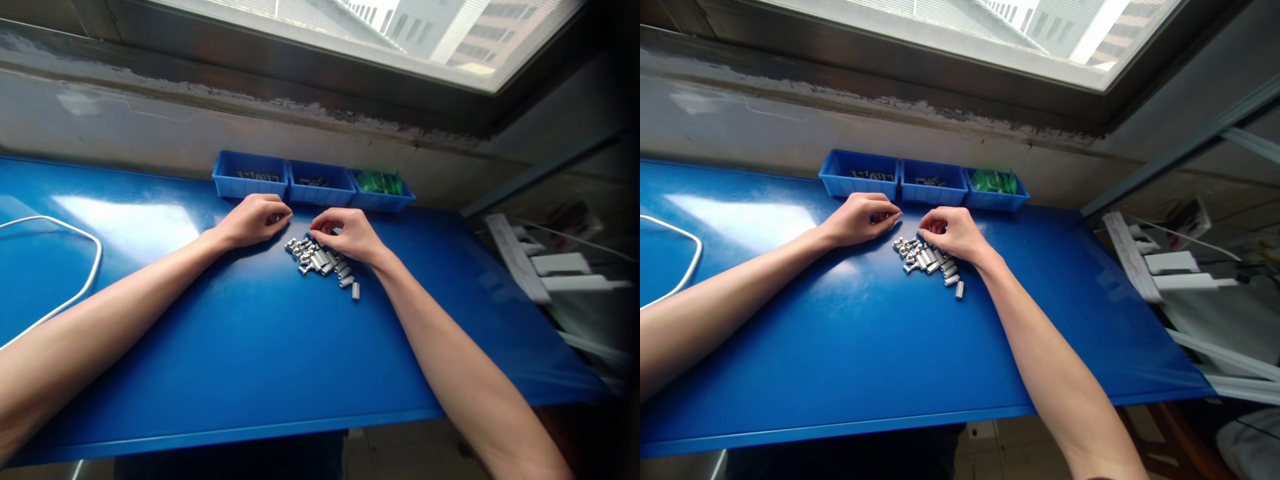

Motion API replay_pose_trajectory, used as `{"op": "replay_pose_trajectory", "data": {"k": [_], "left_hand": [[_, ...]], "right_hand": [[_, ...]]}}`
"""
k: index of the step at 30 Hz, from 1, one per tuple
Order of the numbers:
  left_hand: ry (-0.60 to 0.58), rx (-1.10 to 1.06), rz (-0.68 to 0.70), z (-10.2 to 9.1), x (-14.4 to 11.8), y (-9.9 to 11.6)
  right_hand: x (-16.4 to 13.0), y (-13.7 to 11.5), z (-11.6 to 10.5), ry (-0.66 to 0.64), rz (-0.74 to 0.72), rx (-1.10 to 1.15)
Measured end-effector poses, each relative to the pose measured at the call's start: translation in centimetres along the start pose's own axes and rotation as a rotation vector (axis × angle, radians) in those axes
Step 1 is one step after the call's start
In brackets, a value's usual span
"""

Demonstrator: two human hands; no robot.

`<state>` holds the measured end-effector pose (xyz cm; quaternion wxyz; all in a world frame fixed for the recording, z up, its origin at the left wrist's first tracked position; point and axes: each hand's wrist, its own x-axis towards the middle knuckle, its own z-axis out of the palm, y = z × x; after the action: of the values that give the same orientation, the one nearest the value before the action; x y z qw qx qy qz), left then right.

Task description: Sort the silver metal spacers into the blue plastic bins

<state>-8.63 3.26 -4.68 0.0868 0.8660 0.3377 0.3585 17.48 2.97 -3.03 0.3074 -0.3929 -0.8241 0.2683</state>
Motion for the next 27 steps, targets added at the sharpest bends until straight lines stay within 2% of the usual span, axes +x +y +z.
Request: {"op": "replay_pose_trajectory", "data": {"k": [4,14,21,27], "left_hand": [[-0.008,-0.006,-0.001,0.0,0.0,0.1],[-0.034,0.007,-0.007,-0.2,0.0,0.3],[-0.105,-0.010,0.103,0.3,-0.1,-0.3],[-0.094,-0.055,0.093,0.4,0.0,-0.8]], "right_hand": [[0.0,-0.4,0.1,0.049,0.028,0.029],[0.3,-0.5,1.0,0.073,0.028,0.024],[0.6,-0.6,1.9,0.138,0.044,0.042],[0.6,-0.5,2.0,0.117,0.043,0.029]]}}
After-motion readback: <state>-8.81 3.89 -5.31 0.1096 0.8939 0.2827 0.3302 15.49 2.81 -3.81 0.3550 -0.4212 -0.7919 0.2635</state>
